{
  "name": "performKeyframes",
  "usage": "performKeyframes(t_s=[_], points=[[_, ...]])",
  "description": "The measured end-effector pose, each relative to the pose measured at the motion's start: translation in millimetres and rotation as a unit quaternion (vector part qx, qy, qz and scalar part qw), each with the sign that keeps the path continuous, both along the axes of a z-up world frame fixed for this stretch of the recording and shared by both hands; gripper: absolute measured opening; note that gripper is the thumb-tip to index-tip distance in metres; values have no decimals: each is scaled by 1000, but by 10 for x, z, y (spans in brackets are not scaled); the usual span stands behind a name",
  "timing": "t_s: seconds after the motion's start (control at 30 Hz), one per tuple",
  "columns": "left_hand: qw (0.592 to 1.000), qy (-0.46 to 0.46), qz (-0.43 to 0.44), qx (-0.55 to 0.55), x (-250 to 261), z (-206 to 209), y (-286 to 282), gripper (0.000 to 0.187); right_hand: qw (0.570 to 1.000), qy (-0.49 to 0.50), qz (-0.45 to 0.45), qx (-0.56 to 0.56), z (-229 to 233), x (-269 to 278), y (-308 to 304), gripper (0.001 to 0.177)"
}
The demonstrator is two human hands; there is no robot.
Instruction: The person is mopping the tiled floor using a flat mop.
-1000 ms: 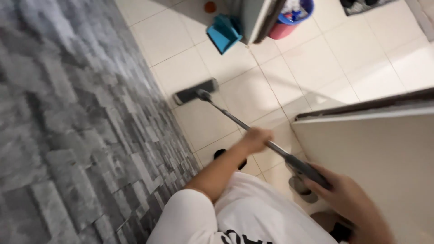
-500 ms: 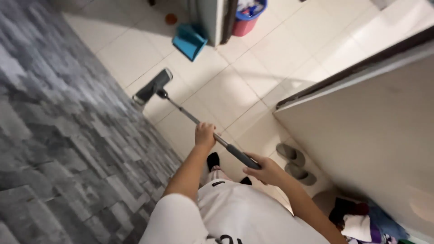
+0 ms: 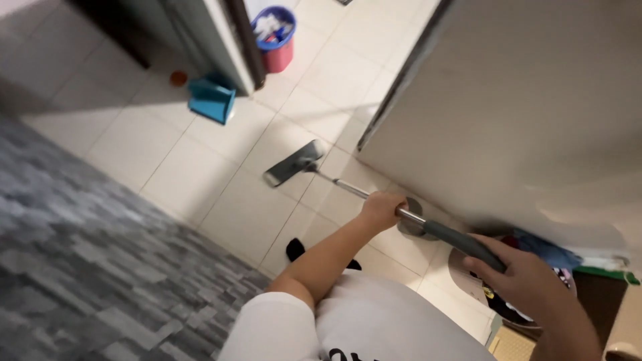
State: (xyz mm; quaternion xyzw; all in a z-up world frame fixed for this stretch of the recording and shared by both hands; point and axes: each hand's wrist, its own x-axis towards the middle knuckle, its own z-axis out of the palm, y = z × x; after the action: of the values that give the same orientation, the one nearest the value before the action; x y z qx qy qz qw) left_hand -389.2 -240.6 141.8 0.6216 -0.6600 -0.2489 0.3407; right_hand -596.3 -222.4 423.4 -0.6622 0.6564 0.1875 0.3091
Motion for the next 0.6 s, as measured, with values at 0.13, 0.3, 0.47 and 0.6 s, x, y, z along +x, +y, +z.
performKeyframes(t_s=[0.13, 0.3, 0.47, 0.6], points=[[999, -11, -33, -27, -166, -303, -300, 15, 997, -77, 1, -16, -363, -196, 157, 58], [998, -57, -11, 10, -58, -589, -499, 17, 958, -261, 51, -111, -980, -133, 98, 58], [986, -1, 14, -165, -134, -142, -350, 19, 949, -286, -73, -112, -1296, 251, -64, 57], [977, 69, 46, -197, -23, -50, -236, 19, 978, -194, -63, 51, -1099, 443, -242, 69]])
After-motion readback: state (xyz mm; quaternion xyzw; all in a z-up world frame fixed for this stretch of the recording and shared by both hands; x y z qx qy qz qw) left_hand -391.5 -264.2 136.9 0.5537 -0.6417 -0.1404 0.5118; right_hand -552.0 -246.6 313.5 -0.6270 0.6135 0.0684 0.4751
